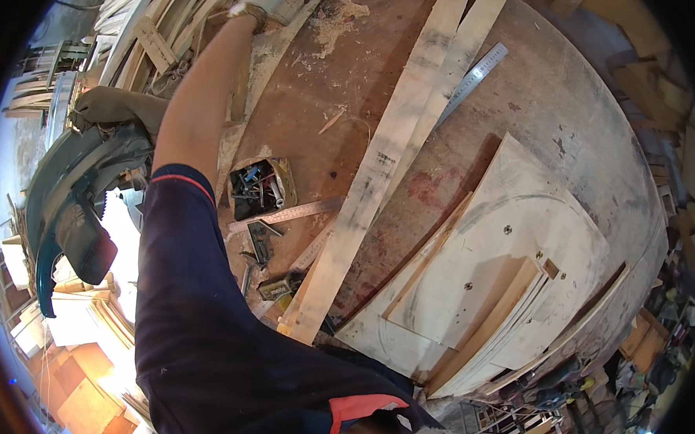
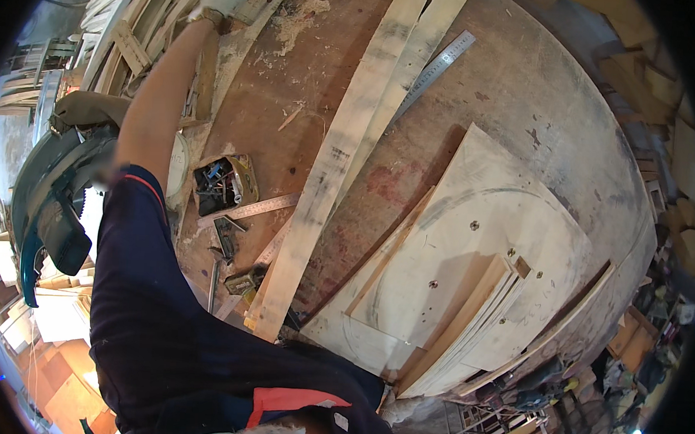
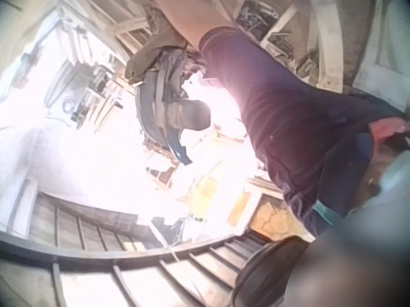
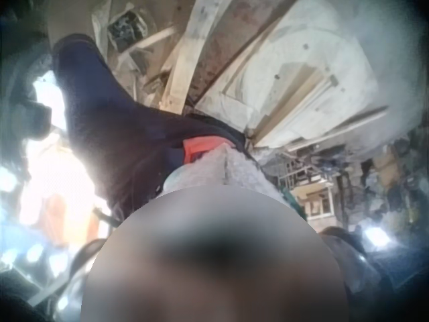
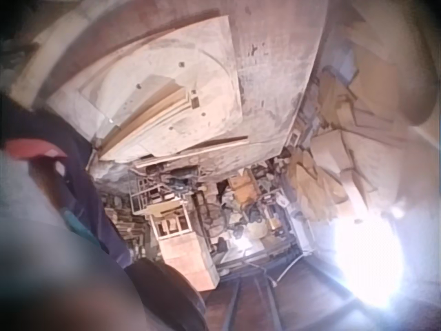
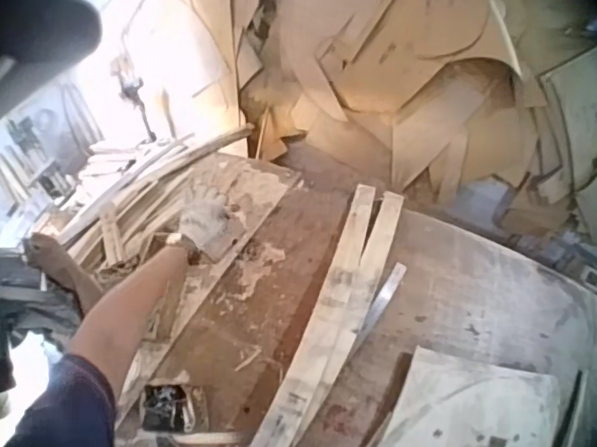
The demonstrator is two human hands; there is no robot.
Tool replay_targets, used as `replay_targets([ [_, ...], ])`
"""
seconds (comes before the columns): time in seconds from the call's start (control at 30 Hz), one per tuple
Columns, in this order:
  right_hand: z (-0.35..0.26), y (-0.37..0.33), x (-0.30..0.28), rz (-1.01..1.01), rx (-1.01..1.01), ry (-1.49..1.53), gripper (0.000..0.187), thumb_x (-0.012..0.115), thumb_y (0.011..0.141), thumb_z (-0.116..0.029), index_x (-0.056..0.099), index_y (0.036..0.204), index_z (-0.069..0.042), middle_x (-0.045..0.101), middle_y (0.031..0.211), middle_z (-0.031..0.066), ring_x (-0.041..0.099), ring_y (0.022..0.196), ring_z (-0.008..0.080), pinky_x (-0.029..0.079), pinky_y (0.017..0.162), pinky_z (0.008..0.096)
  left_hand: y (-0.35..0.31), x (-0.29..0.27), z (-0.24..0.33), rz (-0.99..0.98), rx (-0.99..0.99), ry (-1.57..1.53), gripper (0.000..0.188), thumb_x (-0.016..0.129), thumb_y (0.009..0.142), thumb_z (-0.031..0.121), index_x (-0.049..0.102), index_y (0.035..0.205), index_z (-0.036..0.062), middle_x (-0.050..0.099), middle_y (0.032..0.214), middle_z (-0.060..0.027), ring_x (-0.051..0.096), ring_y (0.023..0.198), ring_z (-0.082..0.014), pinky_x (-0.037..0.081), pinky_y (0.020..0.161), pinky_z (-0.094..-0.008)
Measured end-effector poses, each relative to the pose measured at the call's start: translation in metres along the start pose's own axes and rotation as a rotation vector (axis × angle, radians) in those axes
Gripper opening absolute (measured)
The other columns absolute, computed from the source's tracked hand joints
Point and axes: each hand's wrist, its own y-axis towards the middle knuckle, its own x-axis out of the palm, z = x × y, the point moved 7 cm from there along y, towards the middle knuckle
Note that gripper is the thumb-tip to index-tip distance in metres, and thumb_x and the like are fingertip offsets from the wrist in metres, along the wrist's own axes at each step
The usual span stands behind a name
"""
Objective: The person assembles wooden slats onto a curved wooden base, marking positions with a pen and cutting slats to size using a miter saw. They repeatedly place, measure, and cut pieces, then fit them into the base.
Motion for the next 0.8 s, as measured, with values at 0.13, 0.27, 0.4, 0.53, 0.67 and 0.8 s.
replay_targets([
  [0.13,-0.002,0.002,0.002,0.003,-0.012,0.016,0.097,0.081,0.082,-0.050,0.040,0.145,0.011,0.056,0.138,0.0330,0.057,0.128,0.0458,0.048,0.107,0.0473,-0.023,0.055,0.071,-0.533,-0.024,-0.189,0.024,0.067,0.092,0.028,0.069,0.112,0.0138,0.068,0.117,-0.0072,0.063,0.116,-0.0266,0.048,0.098,-0.0488],
  [0.27,-0.001,0.005,0.002,0.019,-0.031,0.031,0.097,0.081,0.082,-0.050,0.040,0.146,0.011,0.056,0.138,0.0331,0.056,0.129,0.0459,0.048,0.108,0.0473,-0.055,0.063,0.119,-0.314,0.081,-0.098,0.029,0.063,0.094,0.026,0.066,0.119,0.0127,0.069,0.116,-0.0108,0.064,0.114,-0.0292,0.047,0.098,-0.0468],
  [0.4,0.002,0.004,0.005,0.024,-0.034,0.042,0.098,0.081,0.082,-0.050,0.039,0.146,0.011,0.056,0.138,0.0333,0.056,0.129,0.0460,0.048,0.108,0.0473,-0.056,0.061,0.109,-0.186,-0.065,-0.043,0.035,0.065,0.095,0.034,0.062,0.122,0.0131,0.066,0.119,-0.0119,0.062,0.118,-0.0318,0.047,0.099,-0.0508],
  [0.53,0.009,0.001,0.010,0.032,-0.054,0.065,0.098,0.081,0.082,-0.050,0.039,0.146,0.011,0.055,0.139,0.0334,0.056,0.130,0.0461,0.047,0.109,0.0473,-0.054,0.010,0.054,0.265,-0.256,-0.058,0.032,0.062,0.081,0.022,0.066,0.110,0.0112,0.063,0.115,-0.0169,0.055,0.112,-0.0374,0.041,0.097,-0.0552],
  [0.67,0.020,-0.008,0.009,0.098,-0.149,0.129,0.098,0.081,0.082,-0.050,0.039,0.146,0.011,0.055,0.139,0.0336,0.055,0.130,0.0461,0.047,0.109,0.0473,-0.066,-0.014,-0.008,-0.093,-0.484,0.113,0.059,0.063,0.095,0.041,0.055,0.141,0.0059,0.063,0.131,-0.0171,0.058,0.126,-0.0361,0.043,0.103,-0.0584],
  [0.8,0.033,-0.013,0.015,0.022,-0.090,0.180,0.098,0.080,0.082,-0.047,0.039,0.148,0.012,0.052,0.143,0.0351,0.052,0.134,0.0464,0.044,0.112,0.0480,-0.121,-0.096,0.040,-0.010,-0.355,-0.240,0.057,0.070,0.091,0.038,0.057,0.139,0.0087,0.059,0.134,-0.0226,0.058,0.120,-0.0429,0.046,0.101,-0.0538],
])
